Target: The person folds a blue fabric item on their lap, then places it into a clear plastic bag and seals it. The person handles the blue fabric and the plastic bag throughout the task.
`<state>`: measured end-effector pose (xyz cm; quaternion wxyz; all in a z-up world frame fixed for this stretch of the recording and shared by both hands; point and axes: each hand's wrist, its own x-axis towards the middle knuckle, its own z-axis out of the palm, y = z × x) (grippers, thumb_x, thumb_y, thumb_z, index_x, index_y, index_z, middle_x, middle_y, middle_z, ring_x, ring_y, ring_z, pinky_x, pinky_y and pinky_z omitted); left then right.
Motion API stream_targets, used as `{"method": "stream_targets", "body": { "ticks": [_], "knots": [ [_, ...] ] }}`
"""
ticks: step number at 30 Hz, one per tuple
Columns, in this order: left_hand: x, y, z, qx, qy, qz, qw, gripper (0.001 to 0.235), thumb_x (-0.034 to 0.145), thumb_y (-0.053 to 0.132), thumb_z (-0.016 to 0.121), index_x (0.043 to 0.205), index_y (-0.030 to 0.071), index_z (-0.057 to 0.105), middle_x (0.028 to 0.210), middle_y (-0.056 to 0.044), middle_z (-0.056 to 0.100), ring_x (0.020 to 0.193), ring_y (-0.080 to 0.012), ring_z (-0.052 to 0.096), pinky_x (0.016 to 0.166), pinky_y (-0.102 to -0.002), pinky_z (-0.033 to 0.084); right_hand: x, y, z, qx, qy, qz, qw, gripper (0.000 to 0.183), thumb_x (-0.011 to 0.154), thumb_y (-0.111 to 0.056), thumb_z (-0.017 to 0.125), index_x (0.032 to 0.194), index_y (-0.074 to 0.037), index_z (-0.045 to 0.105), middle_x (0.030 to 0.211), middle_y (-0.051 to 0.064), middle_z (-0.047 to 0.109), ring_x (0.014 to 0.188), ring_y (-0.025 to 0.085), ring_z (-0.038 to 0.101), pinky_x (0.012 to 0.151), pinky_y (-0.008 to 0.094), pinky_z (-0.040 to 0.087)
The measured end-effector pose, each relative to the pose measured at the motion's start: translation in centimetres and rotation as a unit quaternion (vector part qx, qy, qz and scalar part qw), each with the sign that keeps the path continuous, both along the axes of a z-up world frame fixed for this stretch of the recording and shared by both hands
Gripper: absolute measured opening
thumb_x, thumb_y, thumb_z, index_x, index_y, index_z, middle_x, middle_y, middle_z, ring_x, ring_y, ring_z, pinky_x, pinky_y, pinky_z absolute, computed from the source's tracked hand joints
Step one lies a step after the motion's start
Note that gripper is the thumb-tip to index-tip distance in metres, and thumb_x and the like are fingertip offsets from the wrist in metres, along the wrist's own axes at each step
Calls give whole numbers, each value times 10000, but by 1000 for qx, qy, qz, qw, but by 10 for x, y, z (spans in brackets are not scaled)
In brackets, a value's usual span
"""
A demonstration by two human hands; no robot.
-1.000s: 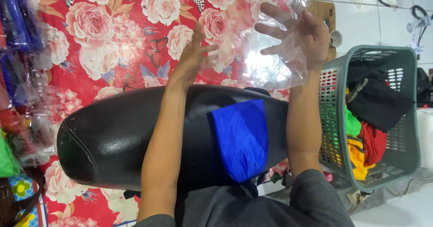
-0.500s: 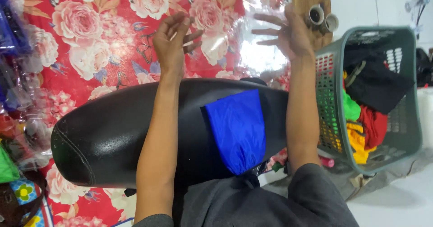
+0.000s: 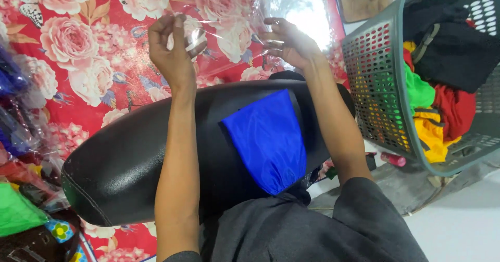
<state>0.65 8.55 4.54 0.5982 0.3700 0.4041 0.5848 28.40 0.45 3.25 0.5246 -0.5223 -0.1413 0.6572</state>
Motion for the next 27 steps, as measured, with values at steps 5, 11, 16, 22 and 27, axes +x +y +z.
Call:
{"method": "stream_targets", "body": {
  "ticks": [5,11,16,22,27],
  "knots": [
    [-3,0,-1,12,-3,9,1000,256,1009,195,675,1205,66,573,1215,-136,698,891,-307,798,689,-358,717,-4,3,-1,13,49,-66,996,540,879,-191,705,1373,-5,595,1176,233,694,938,305,733,748,329,631],
    [-2,-2,1,45,17,8,999,222,1045,193,652,1219,94,558,1244,-123,688,938,-325,817,704,-338,698,-1,-2,-12,40,53,-24,997,571,890,10,690,1424,-68,503,1283,196,682,1114,334,716,969,426,623],
    [-2,0,0,50,11,15,999,189,1038,161,665,1192,94,577,1219,-106,701,877,-277,789,686,-338,700,-4,-1,-3,33,18,19,999,760,805,-1,754,1498,-42,443,1233,270,674,977,287,749,949,444,650],
    [-3,-1,2,45,20,18,999,188,1034,165,666,1190,105,579,1226,-114,705,872,-267,787,672,-333,698,-11,-1,5,35,-5,34,999,703,808,134,689,1453,-36,466,1191,240,680,1020,307,751,897,375,680],
    [-3,0,-1,49,21,18,998,198,1036,155,663,1205,98,579,1220,-118,702,870,-264,776,678,-340,708,-14,-1,8,38,-29,49,998,686,816,108,705,1450,-46,494,1187,233,689,1018,308,753,899,363,675]
  ]
}}
